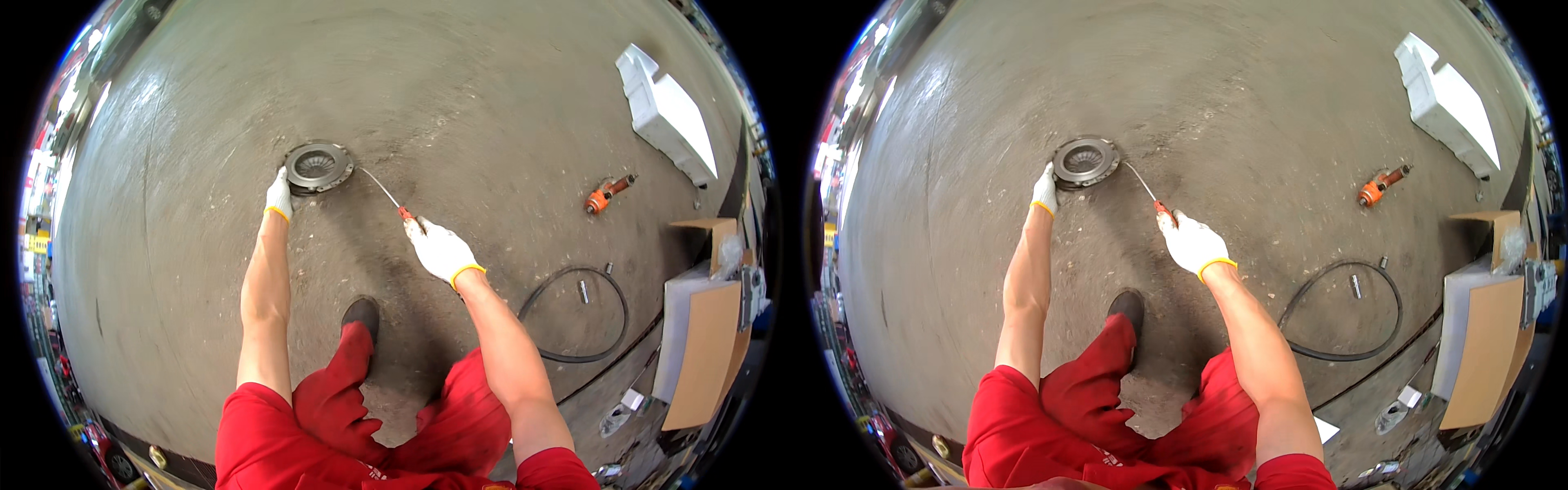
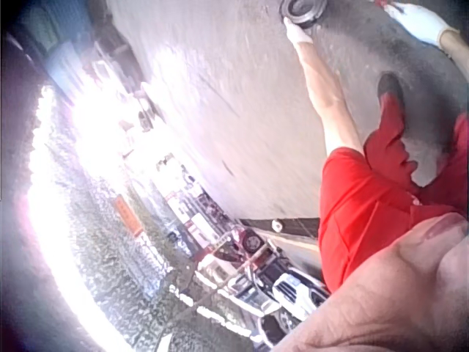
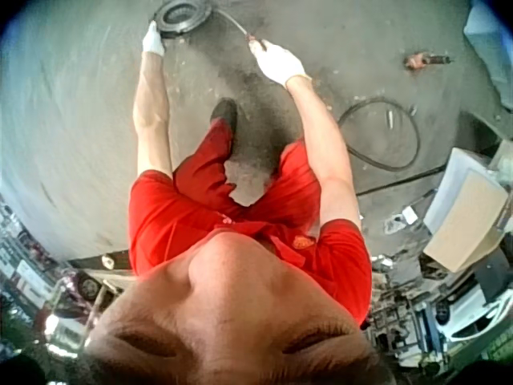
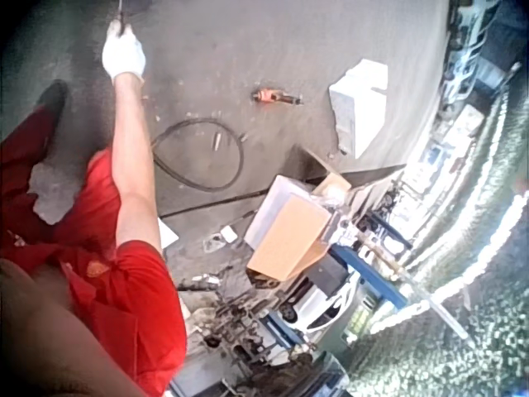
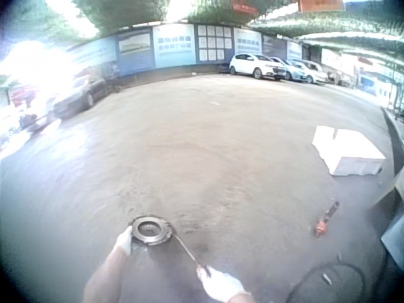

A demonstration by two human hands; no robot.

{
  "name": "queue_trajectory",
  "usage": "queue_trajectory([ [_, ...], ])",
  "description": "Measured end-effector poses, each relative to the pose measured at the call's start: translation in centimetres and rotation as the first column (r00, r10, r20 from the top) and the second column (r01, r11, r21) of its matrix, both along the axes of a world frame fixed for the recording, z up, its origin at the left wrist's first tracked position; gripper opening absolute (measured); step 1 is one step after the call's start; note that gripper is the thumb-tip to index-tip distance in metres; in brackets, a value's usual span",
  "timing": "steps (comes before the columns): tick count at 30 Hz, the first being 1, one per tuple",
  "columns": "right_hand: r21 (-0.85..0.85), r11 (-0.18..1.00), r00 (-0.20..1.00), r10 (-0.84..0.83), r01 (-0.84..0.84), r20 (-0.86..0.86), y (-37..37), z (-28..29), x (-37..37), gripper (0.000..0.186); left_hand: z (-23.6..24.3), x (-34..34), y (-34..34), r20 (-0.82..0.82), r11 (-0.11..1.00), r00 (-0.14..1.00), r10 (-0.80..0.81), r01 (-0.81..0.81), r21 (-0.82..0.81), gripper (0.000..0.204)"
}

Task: The person unpacks a car engine from a cardboard box and uses a pneumatic impact wrench to tighten bolts on the engine's pulley. They then move to a separate area to inspect a clutch disc on the floor using a screwdriver.

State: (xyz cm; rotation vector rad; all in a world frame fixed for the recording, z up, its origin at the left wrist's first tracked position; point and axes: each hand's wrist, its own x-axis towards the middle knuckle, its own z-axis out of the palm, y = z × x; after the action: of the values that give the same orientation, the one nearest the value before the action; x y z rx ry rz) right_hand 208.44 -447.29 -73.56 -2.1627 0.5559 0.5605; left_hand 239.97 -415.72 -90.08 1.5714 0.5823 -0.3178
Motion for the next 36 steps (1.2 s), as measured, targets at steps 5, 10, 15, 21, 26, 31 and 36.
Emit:
queue_trajectory([
  [5, -0.047, 0.997, 0.989, -0.050, 0.057, 0.142, 1.8, 0.9, 0.2, 0.069, 3.1, -6.6, 2.7, -0.009, 0.954, 0.993, -0.116, 0.114, 0.276, 0.060],
  [10, -0.101, 0.985, 0.971, 0.159, -0.143, 0.177, 5.6, 0.0, 1.6, 0.064, 11.4, -13.9, 7.2, 0.232, 0.961, 0.953, -0.193, 0.136, 0.242, 0.052],
  [15, -0.118, 0.992, 0.971, 0.064, -0.037, 0.233, 6.5, -1.5, 3.1, 0.064, 27.3, -26.1, 6.8, 0.101, 0.696, 0.810, -0.577, 0.424, 0.580, 0.053],
  [21, -0.140, 0.982, 0.970, 0.150, -0.124, 0.192, 7.9, -1.9, 2.2, 0.065, 35.4, -37.2, 6.8, 0.040, 0.604, 0.684, -0.728, 0.613, 0.509, 0.049],
  [26, -0.172, 0.947, 0.929, 0.304, -0.271, 0.211, 11.7, -1.9, 2.4, 0.067, 29.5, -44.2, 6.7, -0.045, 0.588, 0.692, -0.720, 0.644, 0.490, 0.053],
  [31, -0.276, 0.910, 0.915, 0.364, -0.309, 0.175, 15.5, -1.4, 2.8, 0.064, 23.5, -48.2, 6.9, -0.243, 0.168, 0.370, -0.897, 0.792, 0.587, 0.060],
  [36, -0.424, 0.858, 0.901, 0.394, -0.291, 0.179, 14.0, -3.3, 6.6, 0.056, 20.8, -47.5, 7.9, -0.159, 0.118, 0.344, -0.925, 0.659, 0.743, 0.053],
])
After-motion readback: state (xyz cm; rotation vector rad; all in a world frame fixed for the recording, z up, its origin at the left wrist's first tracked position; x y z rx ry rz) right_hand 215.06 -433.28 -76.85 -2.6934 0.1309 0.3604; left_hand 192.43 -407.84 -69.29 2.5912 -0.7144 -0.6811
